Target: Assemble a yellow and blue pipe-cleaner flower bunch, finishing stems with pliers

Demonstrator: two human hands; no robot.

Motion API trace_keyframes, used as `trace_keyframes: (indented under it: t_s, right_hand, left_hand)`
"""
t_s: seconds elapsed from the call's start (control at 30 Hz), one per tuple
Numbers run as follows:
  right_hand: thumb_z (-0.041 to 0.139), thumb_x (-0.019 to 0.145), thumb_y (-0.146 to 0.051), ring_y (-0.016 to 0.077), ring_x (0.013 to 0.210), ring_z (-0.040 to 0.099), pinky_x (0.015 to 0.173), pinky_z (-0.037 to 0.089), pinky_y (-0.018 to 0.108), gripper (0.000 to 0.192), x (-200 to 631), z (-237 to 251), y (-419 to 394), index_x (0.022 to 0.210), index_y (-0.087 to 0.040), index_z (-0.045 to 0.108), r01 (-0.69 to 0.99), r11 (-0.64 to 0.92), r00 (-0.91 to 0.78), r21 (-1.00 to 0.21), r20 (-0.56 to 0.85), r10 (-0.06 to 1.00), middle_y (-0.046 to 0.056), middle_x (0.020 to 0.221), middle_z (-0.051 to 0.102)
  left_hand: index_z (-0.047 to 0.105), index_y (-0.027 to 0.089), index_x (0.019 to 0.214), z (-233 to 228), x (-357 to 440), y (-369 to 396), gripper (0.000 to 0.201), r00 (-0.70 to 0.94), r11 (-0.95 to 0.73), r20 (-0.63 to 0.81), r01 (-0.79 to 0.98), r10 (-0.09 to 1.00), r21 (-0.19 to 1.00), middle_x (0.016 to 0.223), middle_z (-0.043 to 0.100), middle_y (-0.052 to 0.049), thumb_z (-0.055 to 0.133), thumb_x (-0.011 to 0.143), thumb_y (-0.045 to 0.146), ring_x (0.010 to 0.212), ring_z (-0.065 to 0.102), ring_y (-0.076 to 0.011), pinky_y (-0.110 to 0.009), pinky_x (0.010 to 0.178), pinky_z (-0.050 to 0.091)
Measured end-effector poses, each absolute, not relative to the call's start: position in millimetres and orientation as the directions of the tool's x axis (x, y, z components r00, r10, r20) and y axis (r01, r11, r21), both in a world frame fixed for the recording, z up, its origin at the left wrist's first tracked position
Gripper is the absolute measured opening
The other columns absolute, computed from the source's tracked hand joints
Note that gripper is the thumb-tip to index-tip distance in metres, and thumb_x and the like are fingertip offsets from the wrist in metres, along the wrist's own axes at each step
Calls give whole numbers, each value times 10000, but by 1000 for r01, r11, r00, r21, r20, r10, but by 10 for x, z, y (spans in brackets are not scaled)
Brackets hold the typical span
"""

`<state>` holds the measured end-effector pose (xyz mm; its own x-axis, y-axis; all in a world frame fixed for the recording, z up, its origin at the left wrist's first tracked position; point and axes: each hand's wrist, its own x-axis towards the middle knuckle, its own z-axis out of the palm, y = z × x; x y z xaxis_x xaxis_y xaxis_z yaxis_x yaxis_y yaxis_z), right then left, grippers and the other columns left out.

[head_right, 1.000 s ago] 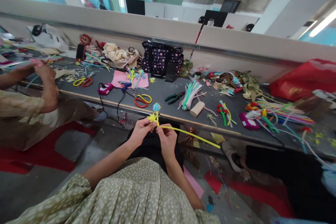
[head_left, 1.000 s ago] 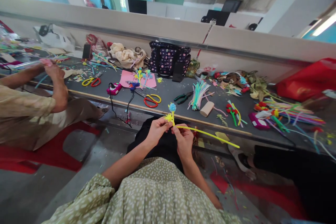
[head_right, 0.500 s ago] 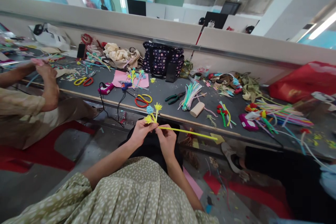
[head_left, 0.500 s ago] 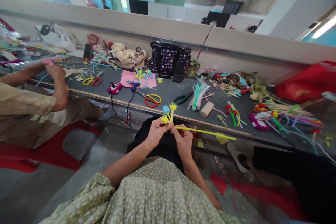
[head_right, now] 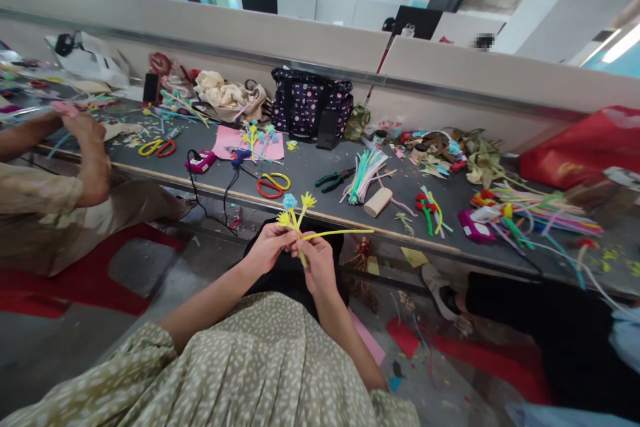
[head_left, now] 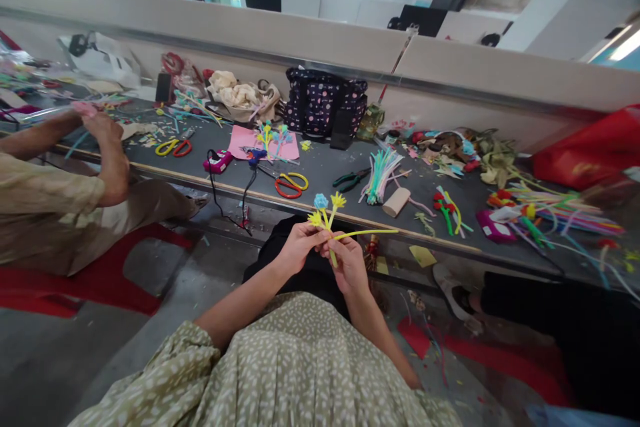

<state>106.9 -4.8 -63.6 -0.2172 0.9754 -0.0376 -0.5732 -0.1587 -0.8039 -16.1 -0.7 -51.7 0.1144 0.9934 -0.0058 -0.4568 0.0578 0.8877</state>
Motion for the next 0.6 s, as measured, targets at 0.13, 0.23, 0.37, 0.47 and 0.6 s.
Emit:
trace_keyframes:
  t_s: [0.13,0.23,0.37,0.47,0.6]
  right_hand:
    - [748,729,-211,116,599,589,602,491,233,78,1039,-648,-51,765,-193,681,-479,81,-22,-874,104,994,-16,680,659]
    - [725,763,-260,139,623,592,618,500,264,93,1046,-643,-65,752,-193,662,-338,186,40,-923,183,982,-11,683,642]
    - [716,774,-276,150,640,601,627,501,271,101,1064,-648,-72,765,-195,658,-255,212,37,-943,210,977,-6,685,650]
    - [711,776,-246,135,613,600,619,496,255,70,1072,-664,-53,756,-192,670,-347,129,-34,-929,150,988,-11,679,654]
    - [712,759,-210,111,551,595,596,505,232,35,1087,-674,-22,751,-186,688,-499,-50,-165,-865,38,986,-15,655,667]
  left_hand:
    - [716,100,741,-501,-126,4,272,84,70,-35,-464,996,883,592,623,-19,795,670,351,502,525,-74,-199,482,358]
    - [716,107,754,-512,-95,4,273,55,89,-71,-497,996,863,603,619,-8,818,635,330,501,502,-62,-190,483,358]
    - [695,110,703,-538,-94,5,233,24,64,-60,-502,998,863,578,597,7,818,634,295,483,486,-55,-187,476,348]
    - [685,109,694,-542,-113,4,223,34,50,-38,-477,999,878,571,600,0,800,662,298,493,515,-65,-187,476,340]
    - [665,107,688,-530,-122,-6,240,75,69,-37,-498,996,864,548,588,2,788,683,313,477,528,-73,-192,472,352]
